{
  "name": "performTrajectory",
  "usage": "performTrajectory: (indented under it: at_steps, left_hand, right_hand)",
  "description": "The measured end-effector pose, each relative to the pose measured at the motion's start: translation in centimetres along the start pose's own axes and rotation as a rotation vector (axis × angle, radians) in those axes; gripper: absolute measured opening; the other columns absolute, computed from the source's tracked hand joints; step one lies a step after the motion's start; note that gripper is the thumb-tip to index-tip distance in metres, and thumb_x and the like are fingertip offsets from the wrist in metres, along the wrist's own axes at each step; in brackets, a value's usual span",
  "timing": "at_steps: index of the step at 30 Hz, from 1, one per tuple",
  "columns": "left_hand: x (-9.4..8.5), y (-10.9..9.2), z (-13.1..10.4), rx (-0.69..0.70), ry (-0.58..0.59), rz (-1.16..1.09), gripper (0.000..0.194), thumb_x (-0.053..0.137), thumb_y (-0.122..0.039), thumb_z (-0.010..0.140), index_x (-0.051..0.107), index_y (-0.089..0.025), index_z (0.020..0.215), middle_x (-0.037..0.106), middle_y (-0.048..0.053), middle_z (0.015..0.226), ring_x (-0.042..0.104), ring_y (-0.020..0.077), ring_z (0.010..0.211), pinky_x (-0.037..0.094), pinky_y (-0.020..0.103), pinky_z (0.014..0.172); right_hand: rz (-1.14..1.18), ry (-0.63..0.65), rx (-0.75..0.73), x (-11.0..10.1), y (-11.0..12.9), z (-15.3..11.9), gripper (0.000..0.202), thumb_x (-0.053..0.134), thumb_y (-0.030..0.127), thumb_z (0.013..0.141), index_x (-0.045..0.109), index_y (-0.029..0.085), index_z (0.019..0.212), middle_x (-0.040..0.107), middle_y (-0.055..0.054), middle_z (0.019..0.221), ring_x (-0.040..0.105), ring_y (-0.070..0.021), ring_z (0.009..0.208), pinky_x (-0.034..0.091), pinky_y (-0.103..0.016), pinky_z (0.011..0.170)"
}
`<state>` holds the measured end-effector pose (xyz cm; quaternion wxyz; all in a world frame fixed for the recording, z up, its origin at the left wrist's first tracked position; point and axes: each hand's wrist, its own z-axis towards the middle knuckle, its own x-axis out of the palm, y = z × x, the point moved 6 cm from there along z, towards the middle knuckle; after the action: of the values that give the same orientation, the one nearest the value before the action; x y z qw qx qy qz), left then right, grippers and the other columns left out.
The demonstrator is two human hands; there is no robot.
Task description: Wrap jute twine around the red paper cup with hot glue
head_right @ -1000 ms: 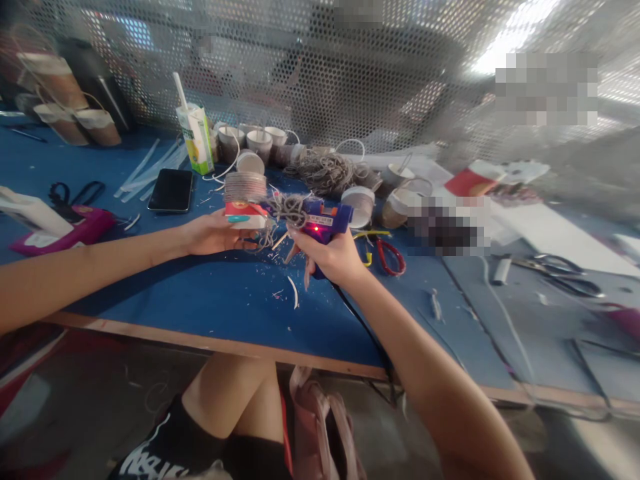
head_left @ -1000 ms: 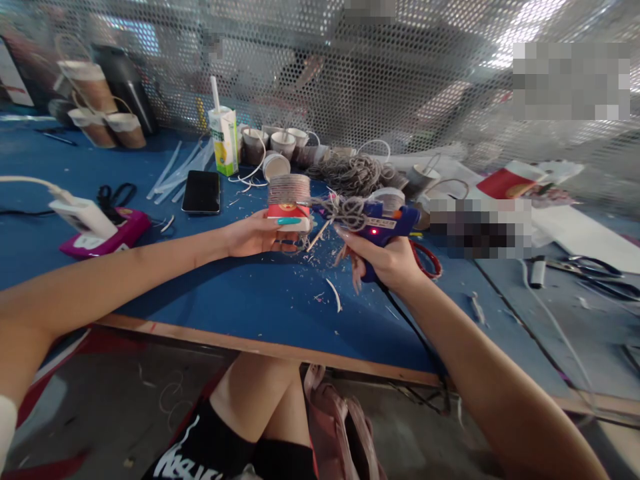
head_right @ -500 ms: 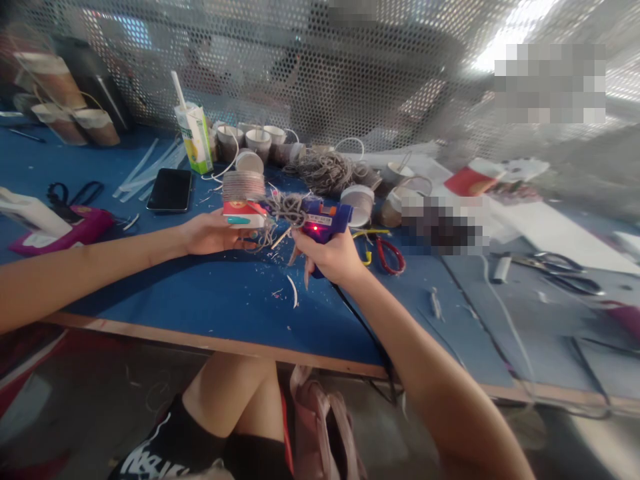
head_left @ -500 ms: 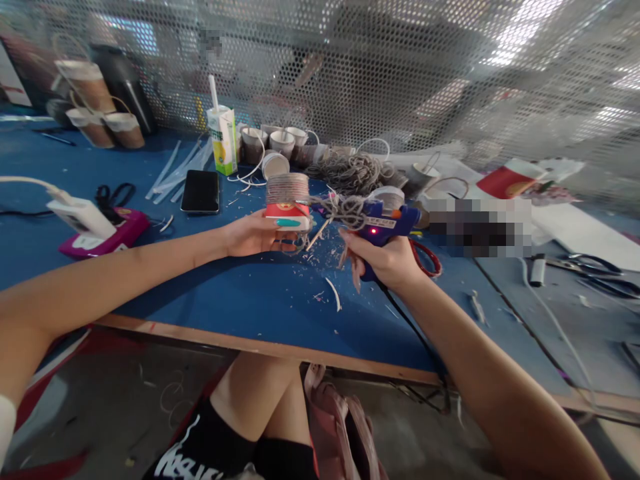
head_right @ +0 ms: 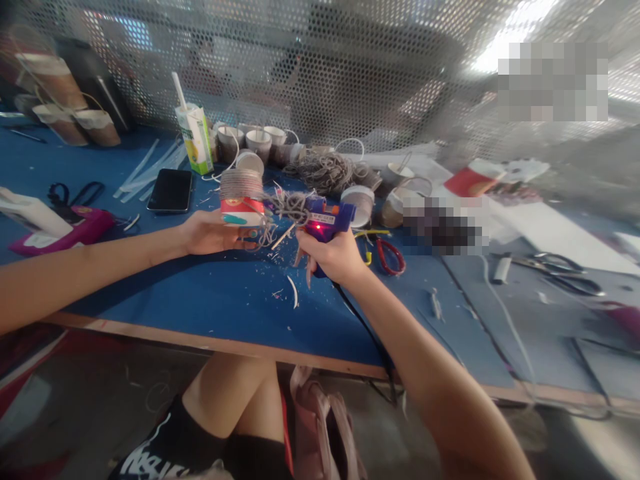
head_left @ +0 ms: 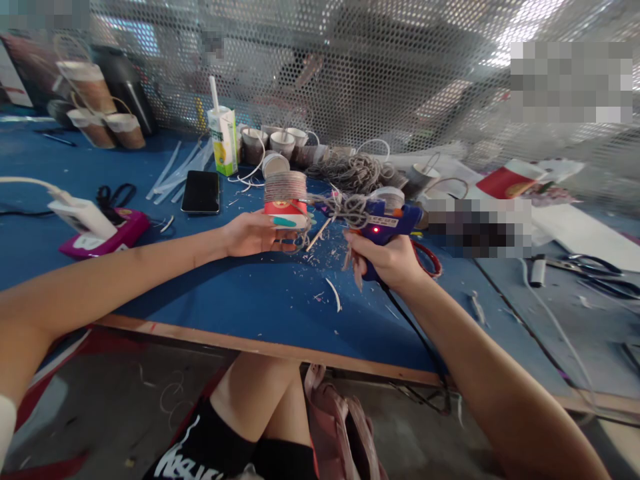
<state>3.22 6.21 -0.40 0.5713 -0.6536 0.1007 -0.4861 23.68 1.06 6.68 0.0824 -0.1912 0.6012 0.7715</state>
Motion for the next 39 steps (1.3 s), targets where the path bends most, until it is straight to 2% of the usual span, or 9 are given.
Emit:
performTrajectory:
  at_steps: [9,17,24,28,34,36,39]
  left_hand:
    - [0.0,-0.2,-0.1,0.004,-0.027,-0.02,0.042,0.082,-0.035,0.074,0.077,-0.018,0.111,0.081,0.008,0.106,0.074,0.0218,0.098,0.058,0.04,0.099]
    - [-0.2,-0.2,-0.2,-0.015,-0.044,-0.025,0.047,0.076,-0.034,0.073,0.075,-0.015,0.116,0.08,0.011,0.113,0.074,0.0219,0.098,0.058,0.039,0.097]
    - [-0.3,-0.3,-0.2,-0.011,-0.051,-0.021,0.047,0.075,-0.035,0.071,0.076,-0.015,0.113,0.081,0.012,0.113,0.073,0.0215,0.095,0.058,0.039,0.094]
    - [-0.3,-0.3,-0.2,0.002,-0.045,0.01,0.047,0.074,-0.038,0.071,0.076,-0.016,0.113,0.081,0.01,0.112,0.074,0.0221,0.097,0.057,0.041,0.098]
    - [0.0,-0.4,-0.2,-0.002,-0.05,-0.027,0.048,0.074,-0.037,0.07,0.076,-0.016,0.113,0.081,0.01,0.107,0.073,0.0223,0.092,0.056,0.039,0.093]
    - [0.2,-0.5,-0.2,0.01,-0.052,-0.03,0.047,0.074,-0.037,0.071,0.075,-0.017,0.113,0.081,0.009,0.105,0.073,0.0219,0.091,0.056,0.039,0.092]
    - [0.2,-0.6,-0.1,0.018,-0.077,-0.044,0.044,0.075,-0.034,0.071,0.075,-0.017,0.112,0.08,0.008,0.104,0.073,0.0201,0.089,0.056,0.038,0.09]
  right_hand:
    - [-0.006,-0.056,0.058,-0.4,-0.3,0.2,0.037,0.069,0.029,0.077,0.05,0.024,0.045,0.048,0.002,0.034,0.049,-0.0115,0.032,0.049,-0.028,0.042]
    - [-0.001,-0.049,0.061,-0.4,-0.4,0.3,0.035,0.066,0.028,0.075,0.051,0.025,0.044,0.048,0.002,0.034,0.051,-0.0124,0.032,0.05,-0.027,0.041]
    - [0.029,-0.025,0.074,-0.5,-0.6,0.4,0.03,0.067,0.026,0.074,0.055,0.023,0.047,0.052,0.001,0.036,0.049,-0.0123,0.03,0.04,-0.025,0.031]
    - [0.011,-0.036,0.078,-0.5,-0.6,0.4,0.03,0.067,0.025,0.073,0.054,0.023,0.046,0.052,0.0,0.036,0.048,-0.0118,0.031,0.04,-0.025,0.032]
    - [-0.011,-0.047,0.081,-0.4,-0.6,0.7,0.027,0.071,0.032,0.073,0.052,0.025,0.054,0.049,0.002,0.039,0.047,-0.0127,0.034,0.042,-0.027,0.033]
    - [-0.137,-0.11,0.066,-1.0,-0.5,0.9,0.029,0.071,0.039,0.076,0.05,0.026,0.06,0.049,0.003,0.044,0.047,-0.014,0.037,0.045,-0.03,0.037]
    - [-0.566,-0.239,0.079,-2.0,-0.3,1.1,0.042,0.077,0.053,0.077,0.047,0.026,0.067,0.055,-0.001,0.057,0.06,-0.0219,0.054,0.055,-0.039,0.055]
